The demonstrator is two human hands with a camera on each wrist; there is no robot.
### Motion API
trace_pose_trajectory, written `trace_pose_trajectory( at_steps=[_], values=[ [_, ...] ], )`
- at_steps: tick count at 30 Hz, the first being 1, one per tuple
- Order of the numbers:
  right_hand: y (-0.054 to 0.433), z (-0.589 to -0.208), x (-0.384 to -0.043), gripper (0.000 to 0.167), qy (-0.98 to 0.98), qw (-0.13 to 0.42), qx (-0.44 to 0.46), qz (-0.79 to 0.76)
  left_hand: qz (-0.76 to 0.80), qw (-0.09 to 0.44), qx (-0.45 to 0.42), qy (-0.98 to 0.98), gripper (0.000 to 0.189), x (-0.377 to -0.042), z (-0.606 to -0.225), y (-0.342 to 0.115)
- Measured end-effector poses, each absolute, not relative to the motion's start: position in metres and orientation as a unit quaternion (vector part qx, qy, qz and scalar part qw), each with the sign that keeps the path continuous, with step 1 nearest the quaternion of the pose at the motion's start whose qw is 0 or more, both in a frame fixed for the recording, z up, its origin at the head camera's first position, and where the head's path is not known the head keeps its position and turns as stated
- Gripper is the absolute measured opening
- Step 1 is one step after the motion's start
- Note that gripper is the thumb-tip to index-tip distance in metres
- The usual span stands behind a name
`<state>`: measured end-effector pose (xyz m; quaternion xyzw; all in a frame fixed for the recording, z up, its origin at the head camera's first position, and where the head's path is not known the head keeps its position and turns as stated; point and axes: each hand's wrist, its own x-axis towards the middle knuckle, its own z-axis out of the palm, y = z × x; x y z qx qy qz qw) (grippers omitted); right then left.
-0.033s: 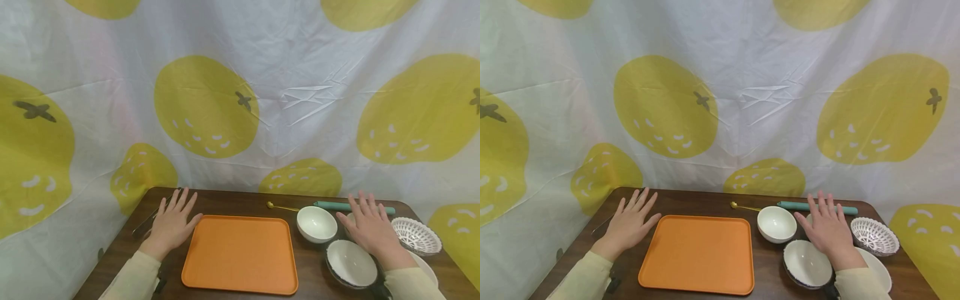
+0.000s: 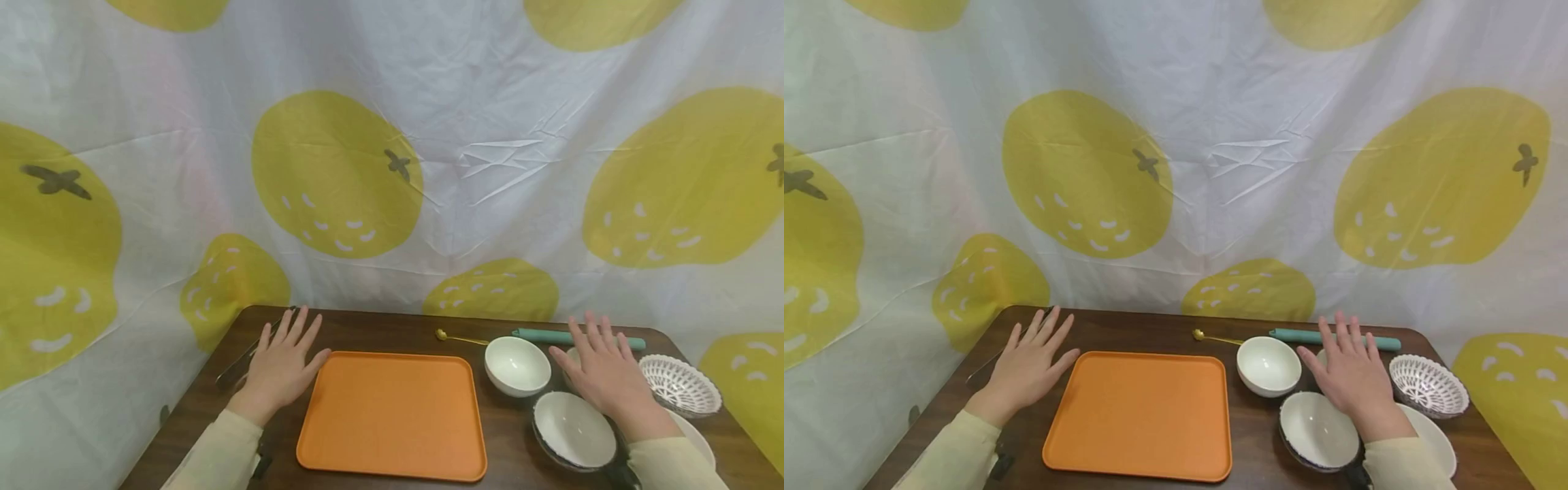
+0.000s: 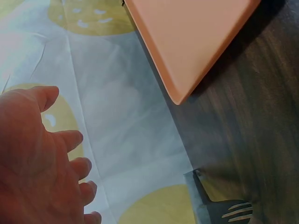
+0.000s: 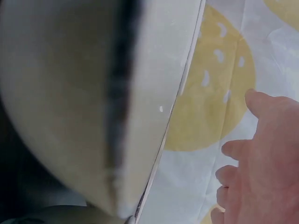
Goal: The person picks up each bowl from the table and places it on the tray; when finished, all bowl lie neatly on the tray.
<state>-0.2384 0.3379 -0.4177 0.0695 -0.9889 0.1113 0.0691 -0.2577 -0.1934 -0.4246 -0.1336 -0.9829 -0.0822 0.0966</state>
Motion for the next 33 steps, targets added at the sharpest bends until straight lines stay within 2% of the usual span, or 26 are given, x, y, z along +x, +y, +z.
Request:
trace_pose_trajectory(
  at_steps=[7,12,17,21,25,33],
  values=[
    [0.340,-0.415,-0.237,0.086,-0.989,0.093,0.066,0.094,-0.087,0.101,-0.136,-0.982,0.075,-0.255,-0.425,-0.196],
    [0.342,-0.411,-0.230,0.084,-0.987,0.106,0.066,0.096,-0.117,0.105,-0.182,-0.971,0.078,-0.256,-0.432,-0.200],
    [0.343,-0.410,-0.214,0.066,-0.972,0.134,0.124,0.149,-0.186,0.050,-0.219,-0.956,0.073,-0.247,-0.439,-0.210],
    [0.348,-0.415,-0.196,0.053,-0.957,0.124,0.172,0.198,-0.213,0.017,-0.246,-0.945,0.066,-0.236,-0.446,-0.219],
    [0.350,-0.421,-0.179,0.058,-0.953,0.117,0.190,0.203,-0.224,-0.004,-0.266,-0.937,0.068,-0.226,-0.454,-0.227],
    [0.350,-0.432,-0.165,0.075,-0.944,0.174,0.229,0.162,-0.226,-0.025,-0.282,-0.932,0.075,-0.212,-0.466,-0.234]
  ],
)
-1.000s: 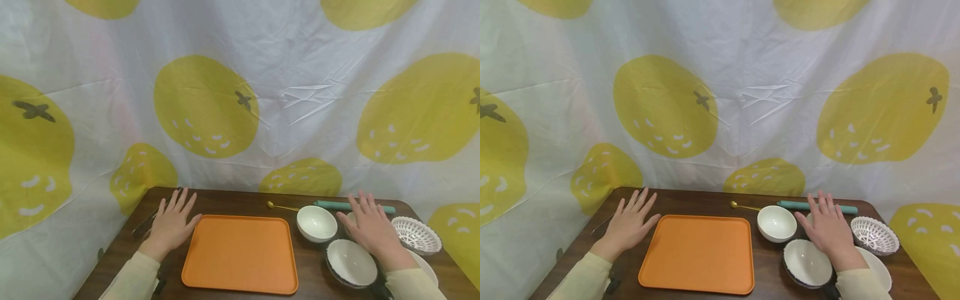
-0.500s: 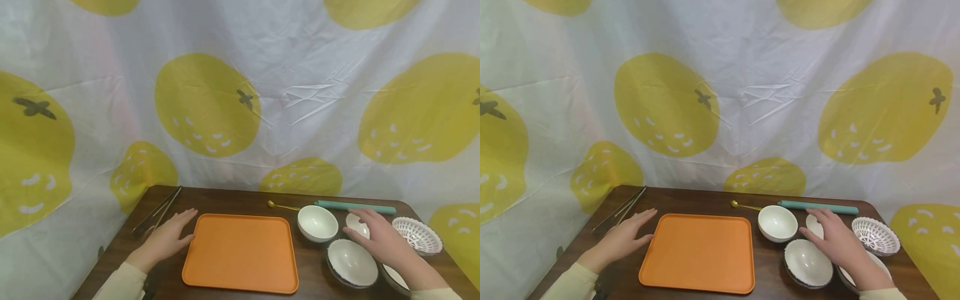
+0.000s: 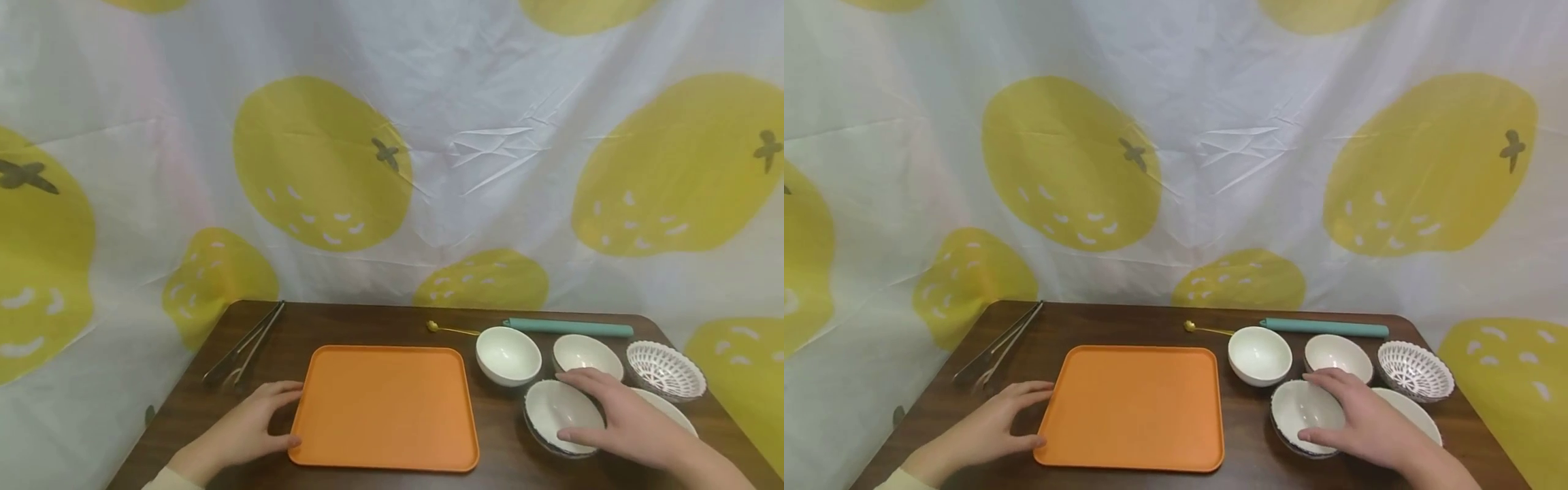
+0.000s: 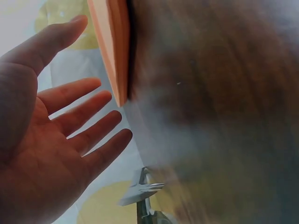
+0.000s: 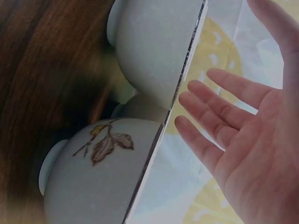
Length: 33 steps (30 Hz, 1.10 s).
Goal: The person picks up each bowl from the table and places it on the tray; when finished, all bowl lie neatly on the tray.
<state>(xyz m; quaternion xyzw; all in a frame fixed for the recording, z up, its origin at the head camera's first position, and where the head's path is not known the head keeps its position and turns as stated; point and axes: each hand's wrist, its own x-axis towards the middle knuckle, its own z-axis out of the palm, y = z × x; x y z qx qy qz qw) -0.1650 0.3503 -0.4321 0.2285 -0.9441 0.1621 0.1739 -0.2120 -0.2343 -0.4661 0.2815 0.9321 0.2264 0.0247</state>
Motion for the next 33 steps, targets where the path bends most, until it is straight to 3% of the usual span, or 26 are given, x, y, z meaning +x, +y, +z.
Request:
trace_pose_trajectory(
  at_steps=[19,33],
  values=[
    [0.359,-0.443,-0.166,0.107,-0.951,0.165,0.237,0.107,0.224,0.051,0.288,0.930,0.084,-0.205,-0.469,-0.238],
    [0.354,-0.449,-0.174,0.110,-0.949,0.168,0.241,0.116,0.208,0.035,0.271,0.939,0.080,-0.206,-0.472,-0.236]
  ],
)
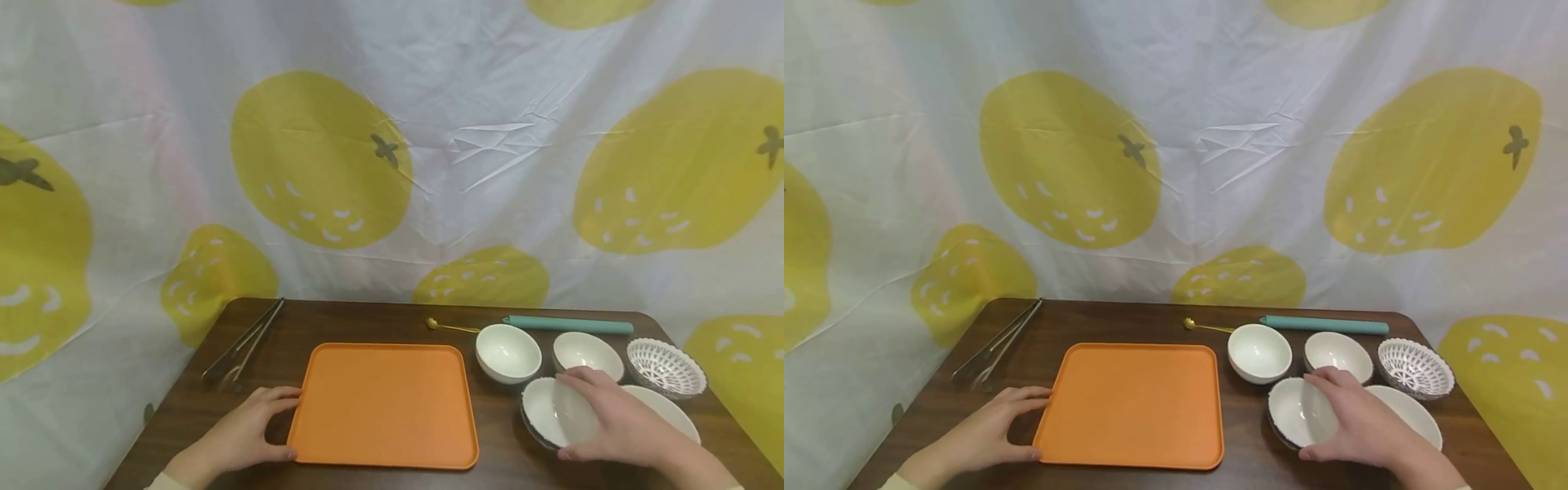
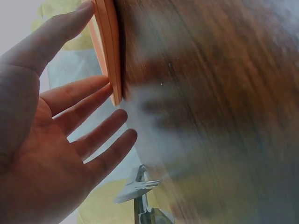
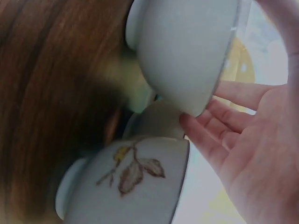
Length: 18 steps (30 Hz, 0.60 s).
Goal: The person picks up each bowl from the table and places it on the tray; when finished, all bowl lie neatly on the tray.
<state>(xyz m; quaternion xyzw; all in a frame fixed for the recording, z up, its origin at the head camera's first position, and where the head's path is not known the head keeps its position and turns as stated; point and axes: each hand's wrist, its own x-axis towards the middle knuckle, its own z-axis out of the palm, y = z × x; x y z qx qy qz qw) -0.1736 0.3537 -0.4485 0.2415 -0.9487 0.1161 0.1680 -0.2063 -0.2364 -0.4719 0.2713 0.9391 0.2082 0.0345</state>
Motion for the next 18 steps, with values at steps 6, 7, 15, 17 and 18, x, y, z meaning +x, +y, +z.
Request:
trace_pose_trajectory(
  at_steps=[6,7,15,17,18],
  values=[
    [0.341,-0.449,-0.170,0.107,-0.946,0.175,0.239,0.134,0.194,0.037,0.263,0.944,0.082,-0.209,-0.469,-0.235],
    [0.338,-0.449,-0.170,0.106,-0.944,0.177,0.242,0.135,0.192,0.036,0.264,0.945,0.082,-0.209,-0.468,-0.235],
    [0.299,-0.434,-0.168,0.104,-0.930,0.185,0.286,0.140,0.177,0.037,0.264,0.947,0.082,-0.208,-0.468,-0.235],
    [0.287,-0.430,-0.171,0.105,-0.925,0.182,0.299,0.147,0.174,0.035,0.263,0.948,0.082,-0.208,-0.468,-0.235],
    [0.281,-0.429,-0.172,0.104,-0.923,0.181,0.306,0.151,0.173,0.034,0.262,0.949,0.081,-0.209,-0.468,-0.234]
  ],
)
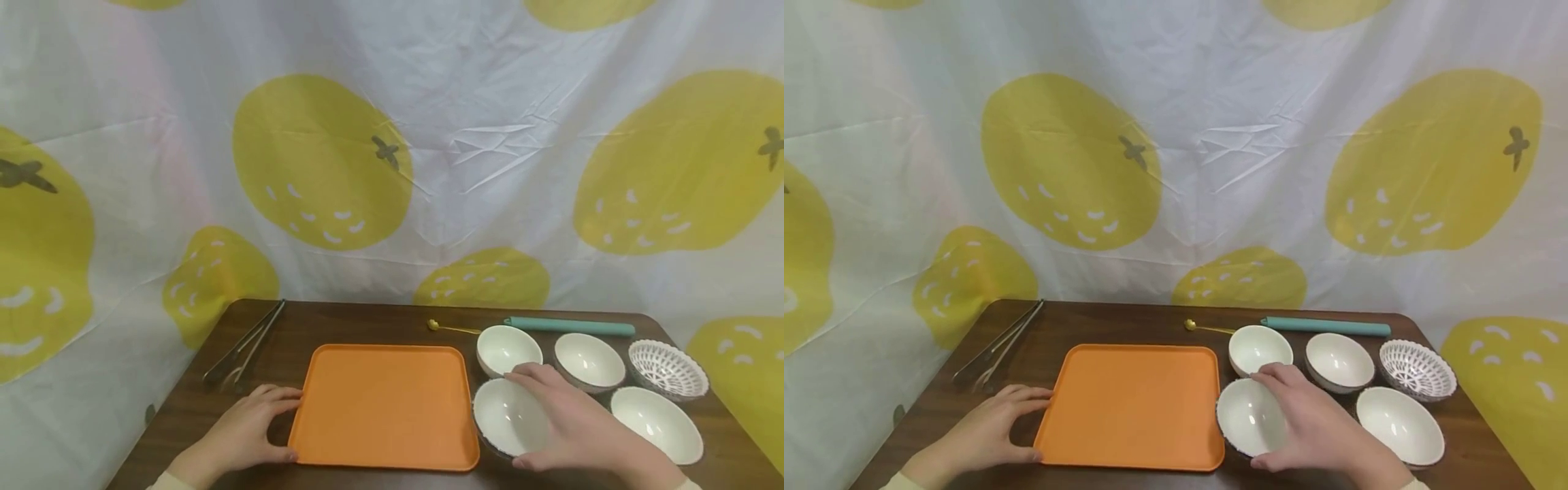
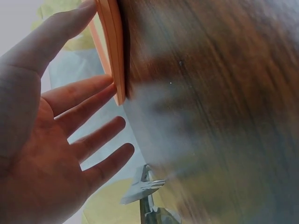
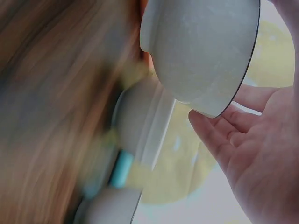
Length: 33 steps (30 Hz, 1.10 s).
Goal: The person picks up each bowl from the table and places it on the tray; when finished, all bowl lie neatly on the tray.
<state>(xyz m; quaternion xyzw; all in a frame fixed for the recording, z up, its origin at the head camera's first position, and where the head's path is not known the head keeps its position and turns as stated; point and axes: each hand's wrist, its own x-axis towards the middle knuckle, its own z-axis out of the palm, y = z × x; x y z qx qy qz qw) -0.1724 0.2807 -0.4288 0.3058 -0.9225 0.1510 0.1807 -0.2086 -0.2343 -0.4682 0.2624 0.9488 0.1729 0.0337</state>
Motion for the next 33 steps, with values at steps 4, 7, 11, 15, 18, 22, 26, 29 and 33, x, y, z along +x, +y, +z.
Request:
trace_pose_trajectory(
  at_steps=[4,7,11,15,18,22,26,29,33],
  values=[
    [0.255,-0.429,-0.184,0.104,-0.912,0.169,0.330,0.175,0.173,0.031,0.261,0.949,0.080,-0.209,-0.468,-0.234],
    [0.236,-0.432,-0.197,0.101,-0.911,0.162,0.333,0.182,0.176,0.034,0.261,0.949,0.080,-0.209,-0.468,-0.234],
    [0.210,-0.438,-0.213,0.102,-0.916,0.143,0.327,0.182,0.172,0.034,0.260,0.949,0.080,-0.209,-0.469,-0.233],
    [0.183,-0.440,-0.229,0.105,-0.921,0.112,0.326,0.182,0.169,0.035,0.262,0.949,0.080,-0.208,-0.467,-0.233],
    [0.162,-0.440,-0.242,0.107,-0.924,0.095,0.323,0.181,0.168,0.036,0.264,0.949,0.080,-0.208,-0.465,-0.233],
    [0.137,-0.440,-0.259,0.109,-0.927,0.089,0.315,0.183,0.161,0.030,0.270,0.949,0.081,-0.208,-0.463,-0.232],
    [0.111,-0.442,-0.276,0.109,-0.925,0.089,0.310,0.200,0.156,0.025,0.275,0.948,0.081,-0.208,-0.461,-0.231],
    [0.092,-0.445,-0.286,0.109,-0.923,0.087,0.313,0.207,0.152,0.028,0.272,0.950,0.081,-0.207,-0.461,-0.230],
    [0.069,-0.448,-0.294,0.110,-0.927,0.074,0.314,0.192,0.144,0.021,0.271,0.951,0.080,-0.206,-0.462,-0.229]
  ],
)
